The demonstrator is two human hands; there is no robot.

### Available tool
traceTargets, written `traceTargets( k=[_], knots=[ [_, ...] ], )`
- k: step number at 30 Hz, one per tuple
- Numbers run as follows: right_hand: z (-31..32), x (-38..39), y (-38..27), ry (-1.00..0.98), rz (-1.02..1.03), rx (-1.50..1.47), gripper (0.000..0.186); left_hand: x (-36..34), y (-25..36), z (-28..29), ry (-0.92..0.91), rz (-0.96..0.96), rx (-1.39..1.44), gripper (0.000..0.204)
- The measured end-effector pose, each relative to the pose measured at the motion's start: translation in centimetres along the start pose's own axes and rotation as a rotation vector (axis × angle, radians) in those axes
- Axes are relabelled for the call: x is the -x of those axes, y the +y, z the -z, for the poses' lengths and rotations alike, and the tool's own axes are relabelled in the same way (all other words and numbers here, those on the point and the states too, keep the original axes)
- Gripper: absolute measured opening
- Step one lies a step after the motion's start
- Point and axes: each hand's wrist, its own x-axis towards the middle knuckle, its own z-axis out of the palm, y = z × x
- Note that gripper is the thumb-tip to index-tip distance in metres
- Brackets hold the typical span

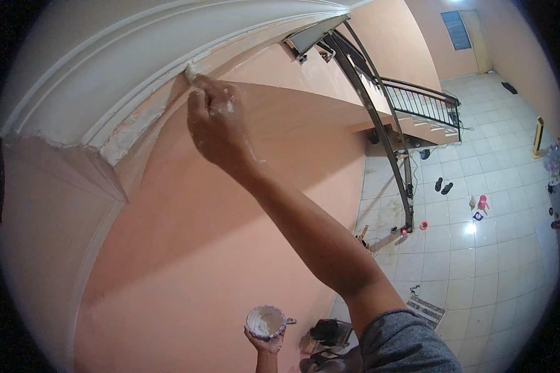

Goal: The person applies white plaster to the ceiling cornice using a putty knife and a small container. They repeatedly scoop plaster from the container and smooth it onto the decorative molding, working along the ceiling edge in a stairwell area.

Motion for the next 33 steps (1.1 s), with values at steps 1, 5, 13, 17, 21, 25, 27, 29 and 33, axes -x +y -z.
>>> traceTargets(
  k=[1,5,13,17,21,25,27,29,33],
  knots=[
    [0.1,0.4,-0.3,-0.008,-0.047,-0.031,0.043,0.0,0.1,0.0,0.007,0.001,-0.001,0.083],
    [1.3,1.0,-2.2,-0.026,-0.198,-0.092,0.040,-0.4,0.0,-0.8,0.013,-0.001,-0.030,0.083],
    [0.7,-0.3,0.4,0.051,0.170,0.135,0.038,-0.6,0.7,-1.1,0.040,0.029,-0.031,0.085],
    [1.2,-0.2,-0.4,0.058,-0.026,-0.052,0.034,-0.2,1.1,-0.7,0.065,0.004,-0.045,0.086],
    [1.4,-0.9,0.1,0.066,0.034,0.133,0.033,0.1,1.4,-0.7,0.095,-0.011,-0.047,0.087],
    [0.3,-1.5,1.7,0.138,0.377,0.294,0.037,0.2,1.4,-0.2,0.054,-0.006,-0.078,0.087],
    [0.0,-0.6,1.7,0.108,0.354,0.316,0.036,0.1,1.4,-0.3,0.068,-0.003,-0.075,0.087],
    [-0.3,0.8,1.1,0.069,0.356,0.338,0.035,0.4,1.1,-0.3,0.080,-0.005,-0.078,0.087],
    [-0.1,1.2,0.7,0.080,0.362,0.333,0.036,0.7,1.0,-0.7,0.072,-0.018,-0.084,0.088]
  ],
)
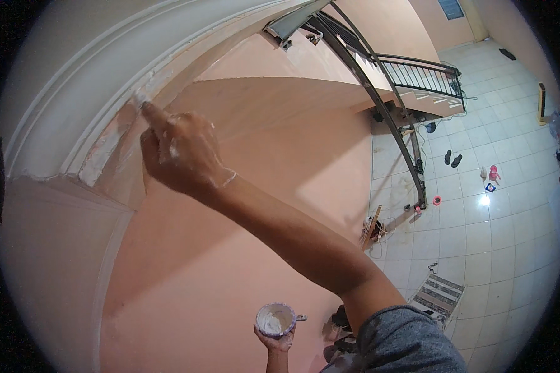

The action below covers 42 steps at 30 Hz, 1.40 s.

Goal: The person applies white plaster to the ceiling cornice using a putty knife and a small container. They repeatedly scoop plaster from the container and smooth it onto the decorative molding, working along the ceiling edge in a stairwell area.

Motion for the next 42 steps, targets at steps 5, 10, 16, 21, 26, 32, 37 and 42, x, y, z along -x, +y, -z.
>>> traceTargets(
  k=[5,10,16,21,26,32,37,42],
  knots=[
    [0.0,-1.6,1.0,-0.033,-0.152,0.013,0.041,-0.7,-0.1,1.0,0.006,0.014,0.016,0.087],
    [0.4,-0.1,0.2,-0.122,0.044,-0.017,0.038,-0.7,-0.3,1.7,0.014,0.000,0.014,0.088],
    [0.8,-1.3,3.0,0.087,-0.078,0.127,0.039,-1.0,-0.2,1.4,-0.030,0.029,0.048,0.088],
    [0.6,-2.3,4.5,0.040,-0.023,0.189,0.039,-0.8,-0.5,1.2,-0.019,0.020,0.033,0.087],
    [0.7,-2.5,3.3,-0.013,-0.059,0.183,0.038,-1.0,-0.7,1.0,0.019,0.027,0.028,0.087],
    [0.2,-2.0,2.1,-0.021,-0.015,0.168,0.035,-1.2,-1.0,0.8,0.007,0.038,0.025,0.085],
    [0.0,-1.1,1.0,0.008,0.028,0.074,0.033,-1.7,-1.3,0.6,0.013,0.053,0.045,0.084],
    [1.3,-1.1,1.3,-0.016,-0.070,0.065,0.032,-1.5,-1.1,0.2,-0.027,0.011,0.038,0.084]
  ],
)
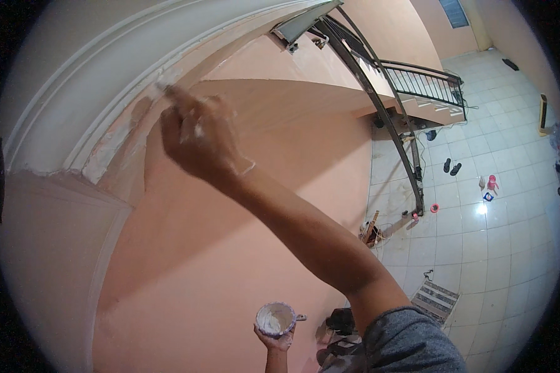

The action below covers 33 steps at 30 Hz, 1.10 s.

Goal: The person applies white plaster to the ceiling cornice using a putty knife and a small container. They repeatedly scoop plaster from the container and smooth it onto the decorative molding, working along the ceiling edge in a stairwell area.

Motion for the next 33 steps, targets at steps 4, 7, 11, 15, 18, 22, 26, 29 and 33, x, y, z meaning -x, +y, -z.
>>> traceTargets(
  k=[4,7,11,15,18,22,26,29,33],
  knots=[
    [-1.0,-1.4,2.5,0.108,0.139,0.203,0.032,0.3,0.1,0.0,-0.028,0.005,-0.001,0.085],
    [-2.1,-1.3,3.3,0.111,0.191,0.198,0.033,0.2,0.1,-0.1,-0.074,0.014,0.022,0.085],
    [-0.3,0.0,-0.4,-0.079,-0.112,-0.071,0.034,0.5,0.0,1.2,-0.022,0.006,-0.011,0.085],
    [0.3,-0.7,-0.4,-0.044,-0.220,-0.124,0.034,0.3,0.1,-0.1,-0.007,0.030,-0.006,0.085],
    [-0.6,-0.8,0.3,-0.004,-0.164,-0.118,0.040,0.1,0.0,-0.1,-0.006,0.029,0.026,0.085],
    [-1.3,-0.8,0.3,-0.026,-0.140,-0.119,0.043,0.0,0.0,-0.4,-0.052,0.014,0.002,0.085],
    [-1.5,-0.2,0.0,-0.005,-0.025,-0.038,0.032,-0.1,0.1,0.7,-0.016,0.011,0.019,0.085],
    [-1.2,0.4,-0.6,-0.011,-0.091,-0.096,0.031,-0.1,0.2,1.1,-0.005,0.019,0.024,0.084],
    [-2.0,0.0,1.4,0.091,-0.011,-0.009,0.031,0.2,0.1,0.4,0.017,0.021,0.004,0.084]
  ],
)
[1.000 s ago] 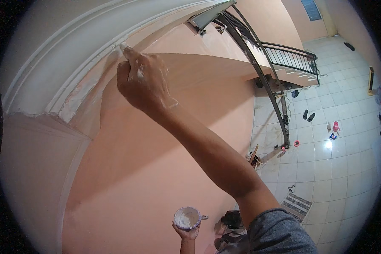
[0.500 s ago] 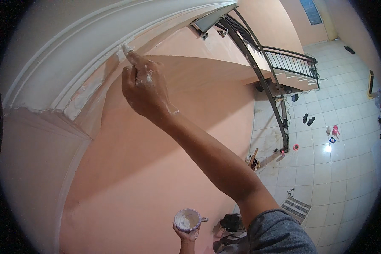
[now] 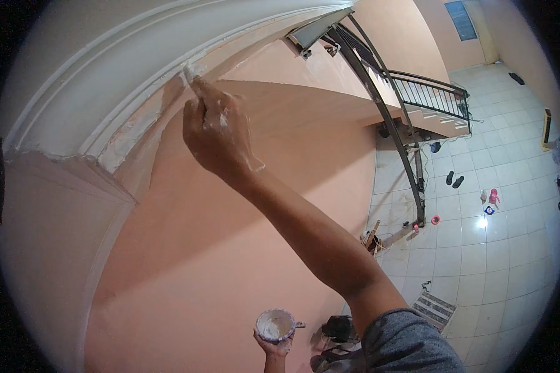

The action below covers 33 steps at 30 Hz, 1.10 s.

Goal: The person applies white plaster to the ceiling cornice using a putty knife and a small container. They repeatedly scoop plaster from the container and smooth it onto the decorative molding, working along the ceiling edge in a stairwell area.

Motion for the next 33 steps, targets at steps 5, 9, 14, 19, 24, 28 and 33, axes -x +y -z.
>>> traceTargets(
  k=[5,9,14,19,24,28,33],
  knots=[
    [-0.2,0.0,-1.0,-0.048,0.020,0.001,0.032,-0.2,-0.1,1.1,0.022,0.006,0.005,0.085],
    [0.5,0.9,-1.6,-0.066,0.060,-0.029,0.033,-0.5,-0.1,1.3,-0.082,0.008,-0.001,0.086],
    [0.0,-0.1,-1.0,-0.033,0.088,0.027,0.035,-1.2,-0.3,1.4,-0.005,0.026,-0.004,0.085],
    [1.7,2.3,-1.9,-0.280,0.032,-0.314,0.041,-0.3,-0.3,0.2,-0.016,-0.029,-0.036,0.083],
    [7.2,6.4,-2.0,-0.354,-0.639,-0.955,0.054,-1.3,0.3,0.1,-0.078,0.040,0.100,0.081],
    [10.4,10.9,-1.9,-0.428,-0.972,-1.050,0.050,0.3,1.4,-4.5,-0.243,-0.028,0.112,0.084],
    [14.3,18.8,-2.0,-0.943,-0.794,-0.346,0.047,1.8,3.5,-11.5,-0.293,-0.022,0.136,0.084]
  ],
)
